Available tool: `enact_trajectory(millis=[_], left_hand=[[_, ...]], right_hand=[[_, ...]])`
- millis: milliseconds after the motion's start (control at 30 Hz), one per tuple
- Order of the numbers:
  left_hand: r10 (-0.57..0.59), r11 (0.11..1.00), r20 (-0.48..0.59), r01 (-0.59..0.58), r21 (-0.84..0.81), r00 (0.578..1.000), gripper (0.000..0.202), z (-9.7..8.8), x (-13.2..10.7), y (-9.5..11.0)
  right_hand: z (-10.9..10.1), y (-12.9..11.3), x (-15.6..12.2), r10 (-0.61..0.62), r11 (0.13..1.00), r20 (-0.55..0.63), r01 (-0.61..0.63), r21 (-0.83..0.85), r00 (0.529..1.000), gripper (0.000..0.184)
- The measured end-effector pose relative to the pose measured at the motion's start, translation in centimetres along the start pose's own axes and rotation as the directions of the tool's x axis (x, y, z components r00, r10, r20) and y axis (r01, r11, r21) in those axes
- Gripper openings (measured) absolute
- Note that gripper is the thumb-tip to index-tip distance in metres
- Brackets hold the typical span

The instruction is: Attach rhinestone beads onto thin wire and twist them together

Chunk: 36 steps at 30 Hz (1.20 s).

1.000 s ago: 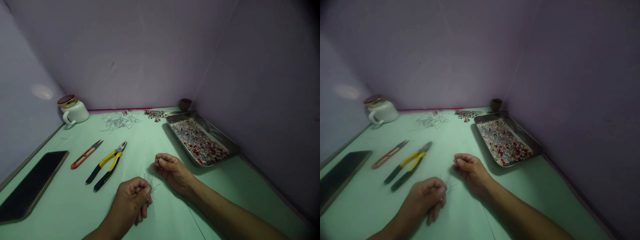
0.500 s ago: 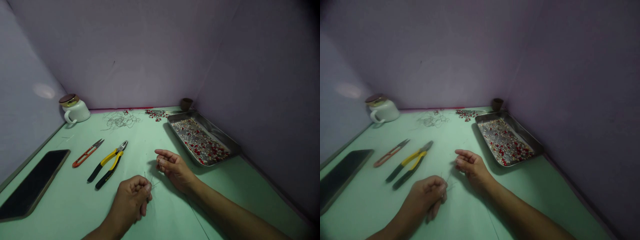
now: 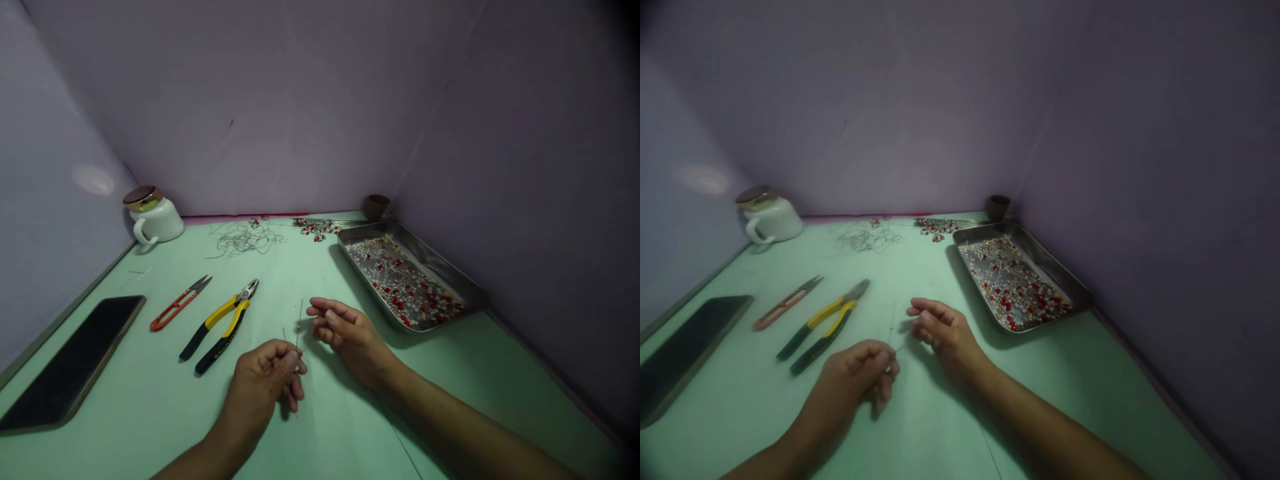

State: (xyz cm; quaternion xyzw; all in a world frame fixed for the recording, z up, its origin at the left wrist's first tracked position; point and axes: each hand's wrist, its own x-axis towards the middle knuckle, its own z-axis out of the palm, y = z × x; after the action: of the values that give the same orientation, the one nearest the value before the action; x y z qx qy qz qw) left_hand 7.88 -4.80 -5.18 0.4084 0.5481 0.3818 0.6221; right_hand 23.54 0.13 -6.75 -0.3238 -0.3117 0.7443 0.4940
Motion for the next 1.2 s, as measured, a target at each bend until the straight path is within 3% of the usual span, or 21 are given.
enact_trajectory(millis=[133,267,433,567,733,833,967,1200], left_hand=[[0.054,0.991,-0.023,-0.057,-0.123,0.998,0.028,0.0,0.3,0.5],[0.049,0.978,-0.056,-0.059,-0.199,0.997,0.025,0.5,0.3,0.8],[0.047,0.994,-0.111,-0.057,-0.097,0.993,0.024,0.9,0.1,0.9],[0.058,0.995,-0.185,-0.043,0.086,0.981,0.024,0.5,0.2,1.0],[0.069,0.993,-0.193,-0.086,-0.081,0.979,0.023,-0.3,0.8,1.5],[0.071,0.996,-0.152,-0.078,-0.043,0.986,0.023,-0.6,1.0,2.3],[0.06,0.994,-0.165,-0.045,0.096,0.984,0.014,-0.8,0.9,3.3],[0.07,0.995,-0.181,-0.057,0.079,0.981,0.012,-1.0,0.9,3.4]], right_hand=[[0.3,0.8,-0.5,0.034,0.999,0.014,-0.034,-0.003,0.999,0.031],[1.0,1.6,-1.2,0.044,0.981,0.111,-0.022,-0.195,0.993,0.028],[1.5,1.4,-1.5,-0.055,0.933,0.093,0.084,-0.35,0.994,0.015],[1.5,1.3,-1.5,-0.012,0.943,0.081,0.038,-0.331,0.997,0.019],[1.7,1.7,-1.7,0.164,0.973,0.067,-0.15,-0.176,0.984,0.024],[1.9,1.8,-1.9,0.235,0.961,0.088,-0.217,-0.174,0.968,0.022],[1.9,1.8,-2.0,0.259,0.957,0.126,-0.237,-0.166,0.958,0.021],[1.5,1.9,-2.0,0.268,0.957,0.15,-0.245,-0.153,0.952,0.022]])
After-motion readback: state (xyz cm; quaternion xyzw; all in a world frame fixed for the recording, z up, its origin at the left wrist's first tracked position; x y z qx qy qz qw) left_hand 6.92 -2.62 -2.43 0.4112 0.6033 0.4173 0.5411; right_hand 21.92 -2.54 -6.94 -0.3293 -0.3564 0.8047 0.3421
